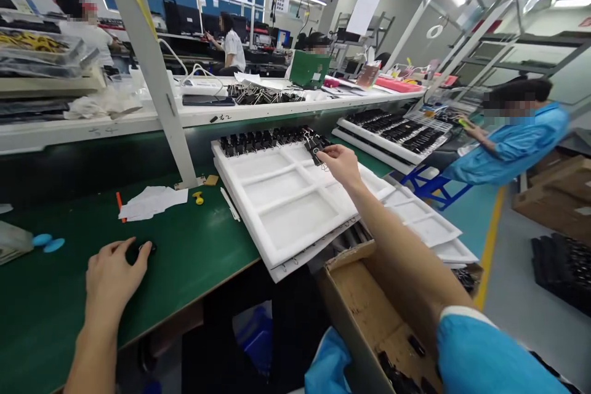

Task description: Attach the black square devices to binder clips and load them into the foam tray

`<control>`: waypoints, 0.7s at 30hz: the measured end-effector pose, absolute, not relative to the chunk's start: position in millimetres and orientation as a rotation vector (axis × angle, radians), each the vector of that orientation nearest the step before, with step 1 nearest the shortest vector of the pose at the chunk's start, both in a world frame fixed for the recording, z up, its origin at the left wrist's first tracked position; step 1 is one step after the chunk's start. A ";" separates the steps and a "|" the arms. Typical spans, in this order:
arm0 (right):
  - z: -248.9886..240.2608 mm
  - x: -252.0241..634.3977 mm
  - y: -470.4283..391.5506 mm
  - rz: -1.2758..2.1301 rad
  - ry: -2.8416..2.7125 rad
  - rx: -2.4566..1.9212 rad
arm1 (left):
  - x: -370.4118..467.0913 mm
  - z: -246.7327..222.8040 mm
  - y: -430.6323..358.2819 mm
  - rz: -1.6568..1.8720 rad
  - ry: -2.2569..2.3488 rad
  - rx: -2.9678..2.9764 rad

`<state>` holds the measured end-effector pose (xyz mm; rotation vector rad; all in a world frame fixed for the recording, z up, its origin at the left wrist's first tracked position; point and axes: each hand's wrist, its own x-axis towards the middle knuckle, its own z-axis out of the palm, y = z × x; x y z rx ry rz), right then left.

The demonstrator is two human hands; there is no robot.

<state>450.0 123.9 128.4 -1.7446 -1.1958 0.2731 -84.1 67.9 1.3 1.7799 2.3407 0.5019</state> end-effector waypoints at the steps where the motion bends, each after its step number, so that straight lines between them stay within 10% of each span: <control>1: 125.0 462.6 145.2 0.193 -1.241 -1.842 | -84.5 -4.2 66.2 0.506 2.336 1.805; 21: 103.1 474.6 244.1 -0.170 -1.654 -2.327 | -101.3 -17.3 66.6 0.604 2.266 1.804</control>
